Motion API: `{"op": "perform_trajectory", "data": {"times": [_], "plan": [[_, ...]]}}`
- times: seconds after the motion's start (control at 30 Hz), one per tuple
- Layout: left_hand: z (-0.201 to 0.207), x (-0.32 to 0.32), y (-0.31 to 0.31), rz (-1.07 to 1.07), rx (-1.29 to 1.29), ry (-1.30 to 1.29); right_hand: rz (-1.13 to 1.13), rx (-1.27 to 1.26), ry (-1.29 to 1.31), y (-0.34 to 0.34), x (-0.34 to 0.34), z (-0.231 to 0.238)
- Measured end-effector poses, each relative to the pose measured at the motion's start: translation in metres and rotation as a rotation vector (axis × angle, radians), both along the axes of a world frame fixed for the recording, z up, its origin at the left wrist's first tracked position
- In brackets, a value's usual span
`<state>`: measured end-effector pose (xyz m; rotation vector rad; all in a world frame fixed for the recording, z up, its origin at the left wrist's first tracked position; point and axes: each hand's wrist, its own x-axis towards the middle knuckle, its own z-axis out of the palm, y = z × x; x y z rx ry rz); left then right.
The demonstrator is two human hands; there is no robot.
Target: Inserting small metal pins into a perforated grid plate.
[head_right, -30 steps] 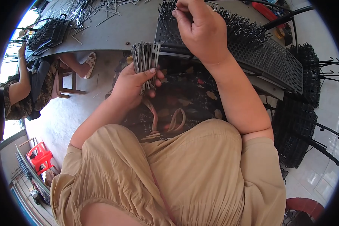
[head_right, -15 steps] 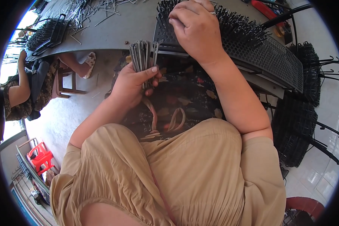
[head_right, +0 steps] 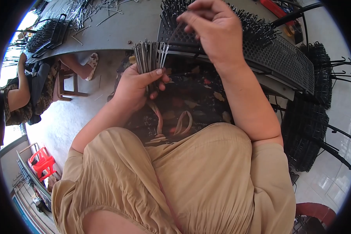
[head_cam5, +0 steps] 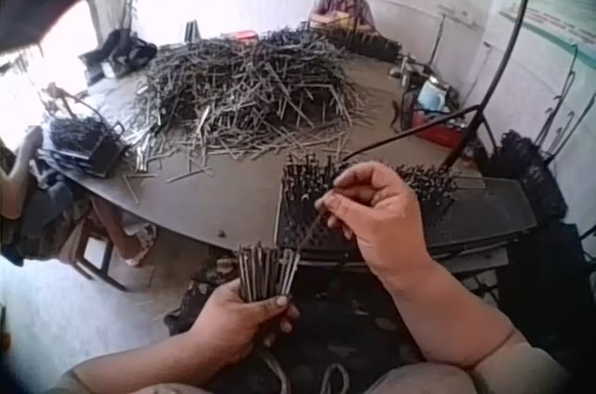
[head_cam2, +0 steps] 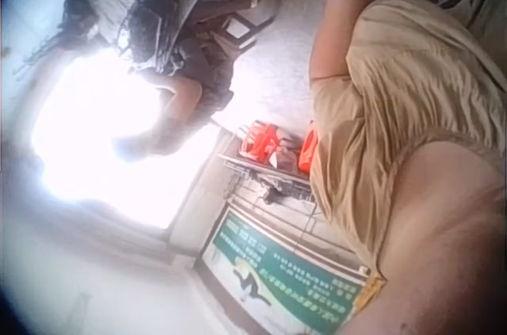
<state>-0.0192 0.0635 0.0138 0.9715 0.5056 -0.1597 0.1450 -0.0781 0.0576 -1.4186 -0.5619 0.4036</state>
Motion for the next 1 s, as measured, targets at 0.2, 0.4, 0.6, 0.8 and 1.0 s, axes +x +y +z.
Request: {"op": "perform_trajectory", "data": {"times": [0.2, 0.4, 0.6, 0.8, 1.0], "plan": [[-0.002, 0.002, -0.001, 0.000, 0.032, 0.032, -0.348, -0.014, -0.801, 0.009, 0.001, 0.019], [-0.002, 0.002, -0.002, -0.006, 0.042, 0.031, -0.351, -0.058, -0.910, 0.009, 0.003, 0.016], [-0.004, 0.002, -0.003, 0.005, 0.035, 0.032, -0.351, -0.236, -0.879, 0.010, 0.000, 0.016], [-0.004, 0.002, -0.003, 0.002, 0.056, 0.020, -0.360, -0.255, -1.045, 0.010, 0.001, 0.021], [-0.004, 0.003, -0.004, -0.004, 0.068, 0.020, -0.371, -0.144, -0.912, 0.016, -0.001, 0.022]]}}
